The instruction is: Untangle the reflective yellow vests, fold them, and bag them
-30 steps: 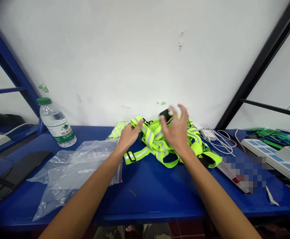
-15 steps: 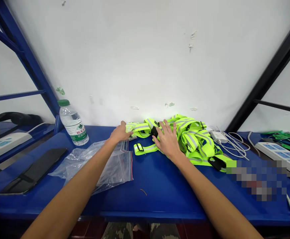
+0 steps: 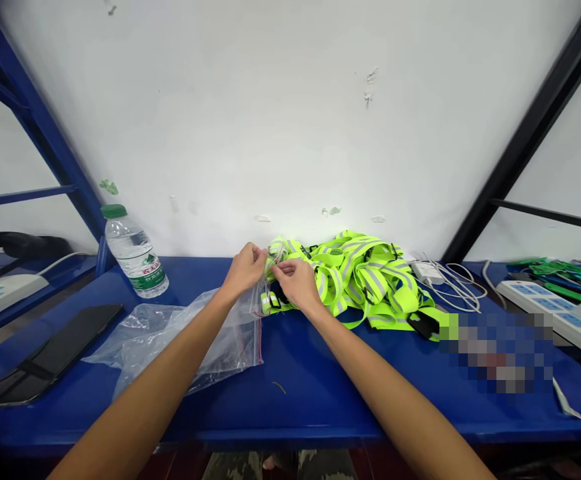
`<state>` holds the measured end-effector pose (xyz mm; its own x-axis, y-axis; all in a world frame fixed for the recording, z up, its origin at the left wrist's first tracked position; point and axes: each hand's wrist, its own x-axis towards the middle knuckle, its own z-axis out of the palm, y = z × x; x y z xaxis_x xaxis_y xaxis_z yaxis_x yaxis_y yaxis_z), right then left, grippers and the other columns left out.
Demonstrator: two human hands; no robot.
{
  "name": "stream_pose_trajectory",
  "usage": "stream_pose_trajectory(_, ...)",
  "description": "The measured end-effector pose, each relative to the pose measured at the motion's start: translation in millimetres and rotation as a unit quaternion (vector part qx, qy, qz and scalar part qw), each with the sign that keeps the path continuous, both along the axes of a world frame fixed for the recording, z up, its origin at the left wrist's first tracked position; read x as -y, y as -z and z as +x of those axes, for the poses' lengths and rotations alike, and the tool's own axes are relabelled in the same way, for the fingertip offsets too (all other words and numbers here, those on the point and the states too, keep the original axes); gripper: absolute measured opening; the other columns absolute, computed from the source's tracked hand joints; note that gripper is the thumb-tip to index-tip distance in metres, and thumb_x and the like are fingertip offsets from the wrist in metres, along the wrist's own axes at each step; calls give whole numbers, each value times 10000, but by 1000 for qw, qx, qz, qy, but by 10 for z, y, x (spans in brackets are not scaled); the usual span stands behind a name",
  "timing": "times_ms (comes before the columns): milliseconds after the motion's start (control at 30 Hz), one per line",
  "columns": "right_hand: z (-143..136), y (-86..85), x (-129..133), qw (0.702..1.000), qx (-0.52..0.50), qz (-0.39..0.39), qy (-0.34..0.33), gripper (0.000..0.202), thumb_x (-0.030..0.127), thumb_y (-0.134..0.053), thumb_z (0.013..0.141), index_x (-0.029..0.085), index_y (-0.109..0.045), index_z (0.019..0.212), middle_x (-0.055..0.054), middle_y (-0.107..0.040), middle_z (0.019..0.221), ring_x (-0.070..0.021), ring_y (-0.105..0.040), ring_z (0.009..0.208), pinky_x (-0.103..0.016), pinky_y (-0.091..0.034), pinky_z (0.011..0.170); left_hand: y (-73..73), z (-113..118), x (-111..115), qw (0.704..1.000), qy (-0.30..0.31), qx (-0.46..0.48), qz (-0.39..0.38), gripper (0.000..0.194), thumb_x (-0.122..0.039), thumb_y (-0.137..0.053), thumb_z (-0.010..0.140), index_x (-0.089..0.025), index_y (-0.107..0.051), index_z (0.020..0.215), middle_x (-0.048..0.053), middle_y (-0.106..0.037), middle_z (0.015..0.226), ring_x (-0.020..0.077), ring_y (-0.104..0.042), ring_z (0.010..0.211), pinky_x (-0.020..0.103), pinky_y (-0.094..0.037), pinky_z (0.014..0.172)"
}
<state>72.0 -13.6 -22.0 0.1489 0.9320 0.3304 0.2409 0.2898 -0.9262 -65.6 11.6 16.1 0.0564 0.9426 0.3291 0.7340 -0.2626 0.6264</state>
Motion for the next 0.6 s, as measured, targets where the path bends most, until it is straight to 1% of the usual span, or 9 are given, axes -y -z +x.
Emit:
stream_pose_trajectory(67, 52, -7, -45, 998, -54, -34, 10, 153, 267, -700, 658, 155, -652, 749, -57, -705, 679, -192, -679, 634, -311, -570, 615, 40, -5, 56, 998, 60, -14, 12, 220, -402, -444, 901, -216, -551, 854, 75, -687, 917, 222, -632, 893, 300, -440, 743)
stream_pose_trajectory(167, 119, -24, -41, 995, -84, -51, 3, 127, 223, -651, 641, 162, -620, 747, -33, -693, 653, -171, -657, 576, -302, -565, 582, 52, -29, 154, 990, 112, -74, 53, 216, -426, -552, 843, -215, -594, 861, 80, -667, 962, 228, -615, 910, 301, -435, 760)
stream_pose_trajectory(233, 154, -39, -18, 996, -79, -44, -9, 158, 217, -640, 634, 161, -617, 781, -26, -690, 656, -164, -647, 571, -293, -551, 581, 29, -41, 213, 981, 139, -111, 80, 241, -453, -596, 811, -216, -606, 856, 85, -658, 966, 236, -611, 896, 305, -426, 747)
stream_pose_trajectory(300, 201, -54, 6, 999, -29, -16, -17, 202, 218, -625, 640, 158, -623, 833, -22, -685, 656, -166, -641, 588, -282, -525, 581, -12, -56, 249, 972, 171, -143, 68, 206, -424, -572, 829, -220, -600, 818, 79, -662, 912, 232, -613, 832, 298, -405, 686)
stream_pose_trajectory(367, 274, -69, 28, 998, 51, 22, 21, 239, 207, -592, 653, 163, -616, 887, -4, -662, 629, -157, -609, 559, -271, -483, 553, -64, -83, 258, 972, 160, -169, 45, 168, -350, -494, 871, -227, -587, 805, 70, -667, 849, 226, -610, 766, 292, -368, 631)
stream_pose_trajectory(433, 356, -93, 50, 987, 110, 55, 99, 260, 197, -558, 670, 174, -595, 926, 23, -623, 586, -143, -547, 493, -262, -433, 508, -126, -109, 251, 977, 109, -176, 50, 188, -309, -426, 897, -231, -579, 821, 69, -666, 822, 230, -606, 745, 292, -340, 610)
stream_pose_trajectory(500, 417, -131, 77, 974, 146, 93, 148, 225, 208, -533, 705, 182, -594, 921, 14, -630, 617, -148, -550, 514, -264, -427, 510, -191, -106, 243, 982, 56, -164, 77, 204, -307, -395, 909, -227, -568, 836, 73, -661, 809, 239, -603, 745, 295, -321, 601)
stream_pose_trajectory(533, 433, -156, 93, 969, 163, 113, 145, 200, 221, -519, 731, 184, -609, 906, -13, -661, 685, -163, -591, 585, -270, -447, 536, -220, -86, 242, 983, 42, -153, 91, 203, -306, -389, 913, -224, -562, 845, 73, -658, 806, 239, -601, 746, 295, -314, 599)
stream_pose_trajectory(600, 438, -207, 128, 964, 200, 137, 107, 195, 263, -512, 781, 185, -656, 887, -71, -712, 891, -203, -656, 804, -293, -501, 624, -266, -6, 258, 986, 46, -118, 112, 192, -293, -380, 921, -217, -549, 867, 68, -655, 806, 226, -596, 745, 292, -316, 603)
